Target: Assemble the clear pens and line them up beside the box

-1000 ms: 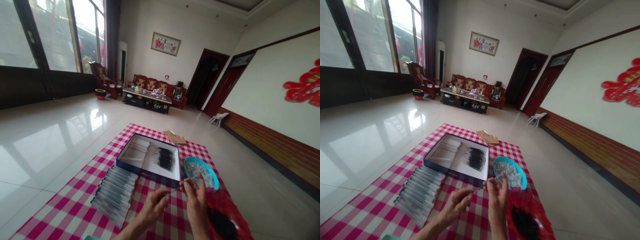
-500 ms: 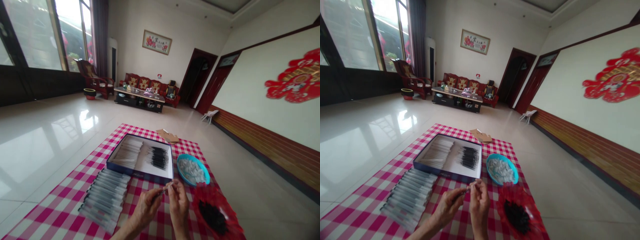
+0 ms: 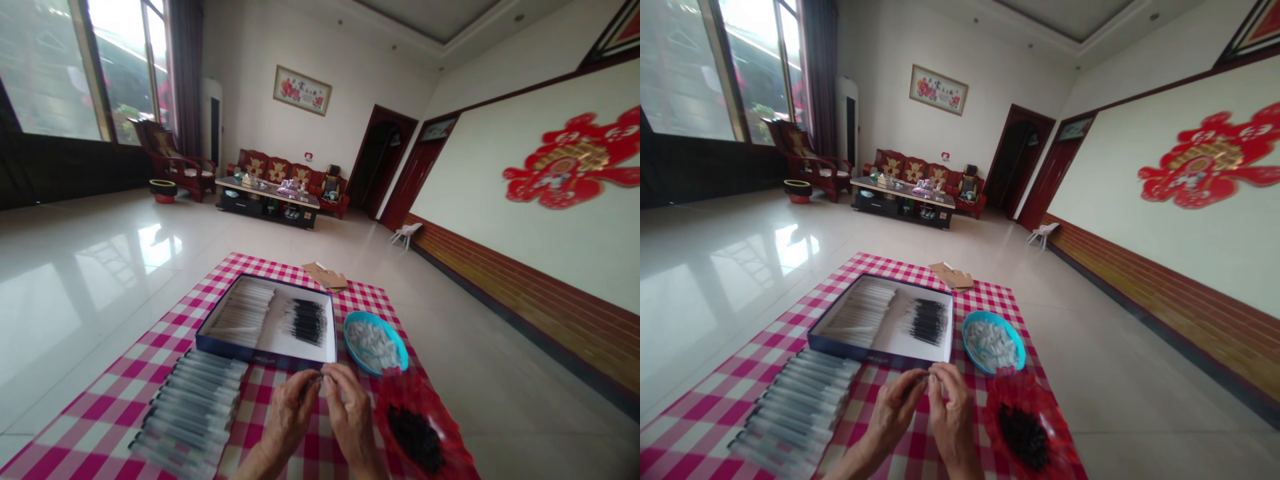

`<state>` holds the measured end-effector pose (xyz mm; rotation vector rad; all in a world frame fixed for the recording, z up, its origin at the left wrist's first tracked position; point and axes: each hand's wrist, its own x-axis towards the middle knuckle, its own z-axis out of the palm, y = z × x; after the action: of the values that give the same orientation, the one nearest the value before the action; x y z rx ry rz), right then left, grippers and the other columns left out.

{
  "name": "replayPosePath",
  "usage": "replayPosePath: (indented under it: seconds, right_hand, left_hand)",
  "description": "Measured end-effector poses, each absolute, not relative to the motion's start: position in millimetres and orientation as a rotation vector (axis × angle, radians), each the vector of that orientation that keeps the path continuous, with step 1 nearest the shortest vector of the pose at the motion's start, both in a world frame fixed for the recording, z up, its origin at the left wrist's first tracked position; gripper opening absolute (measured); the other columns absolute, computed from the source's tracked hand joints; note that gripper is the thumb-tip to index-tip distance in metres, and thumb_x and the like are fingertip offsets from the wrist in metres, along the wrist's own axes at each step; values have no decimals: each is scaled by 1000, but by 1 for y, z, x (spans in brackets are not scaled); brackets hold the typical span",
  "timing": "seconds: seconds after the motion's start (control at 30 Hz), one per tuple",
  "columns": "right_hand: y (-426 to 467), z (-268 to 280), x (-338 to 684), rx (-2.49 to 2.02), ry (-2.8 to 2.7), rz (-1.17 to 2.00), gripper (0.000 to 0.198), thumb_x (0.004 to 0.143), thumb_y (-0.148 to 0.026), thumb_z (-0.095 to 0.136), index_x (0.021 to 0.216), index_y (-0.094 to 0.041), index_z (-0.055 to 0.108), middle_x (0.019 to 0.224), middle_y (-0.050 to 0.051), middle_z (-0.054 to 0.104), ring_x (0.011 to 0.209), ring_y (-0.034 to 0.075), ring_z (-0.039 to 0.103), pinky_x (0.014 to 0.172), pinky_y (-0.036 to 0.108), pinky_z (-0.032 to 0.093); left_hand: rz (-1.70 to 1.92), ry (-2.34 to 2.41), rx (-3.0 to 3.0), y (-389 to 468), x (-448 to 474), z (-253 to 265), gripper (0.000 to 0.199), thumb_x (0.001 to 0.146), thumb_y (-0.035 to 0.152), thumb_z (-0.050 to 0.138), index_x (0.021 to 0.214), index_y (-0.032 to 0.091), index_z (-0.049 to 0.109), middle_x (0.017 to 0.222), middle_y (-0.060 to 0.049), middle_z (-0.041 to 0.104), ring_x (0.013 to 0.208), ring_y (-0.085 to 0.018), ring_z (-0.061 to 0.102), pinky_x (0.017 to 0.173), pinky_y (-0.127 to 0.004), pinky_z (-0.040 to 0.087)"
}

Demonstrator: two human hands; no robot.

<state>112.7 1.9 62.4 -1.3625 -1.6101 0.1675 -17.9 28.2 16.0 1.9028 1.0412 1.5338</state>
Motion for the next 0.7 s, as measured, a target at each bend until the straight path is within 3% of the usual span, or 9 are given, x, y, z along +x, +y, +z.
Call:
replayPosePath:
  seconds: [0.2, 0.4, 0.7]
  right_hand:
    - [69, 88, 198, -1734, -1832, 21, 26, 79, -20, 48, 92, -19, 71, 95, 9, 72, 90, 23, 67, 83, 35, 52]
    - [116, 72, 228, -1812, -1987, 64, 28, 64, -6, 56, 81, -20, 73, 91, 9, 74, 87, 24, 67, 83, 32, 48]
    - [119, 59, 224, -1873, -1958, 104, 19, 63, -4, 53, 66, -19, 65, 75, 8, 69, 78, 22, 62, 78, 30, 43]
  left_hand:
    - [1750, 1084, 2046, 32, -22, 14, 18, 93, 28, 49, 98, 20, 65, 73, -4, 70, 64, -16, 65, 63, -25, 51]
    - [1758, 1128, 2063, 31, -22, 8, 17, 93, 28, 49, 100, 21, 63, 80, -4, 71, 70, -16, 66, 64, -25, 52]
    - [1688, 1079, 2047, 29, -20, 0, 17, 93, 27, 50, 102, 22, 63, 84, -4, 71, 76, -15, 67, 68, -24, 53]
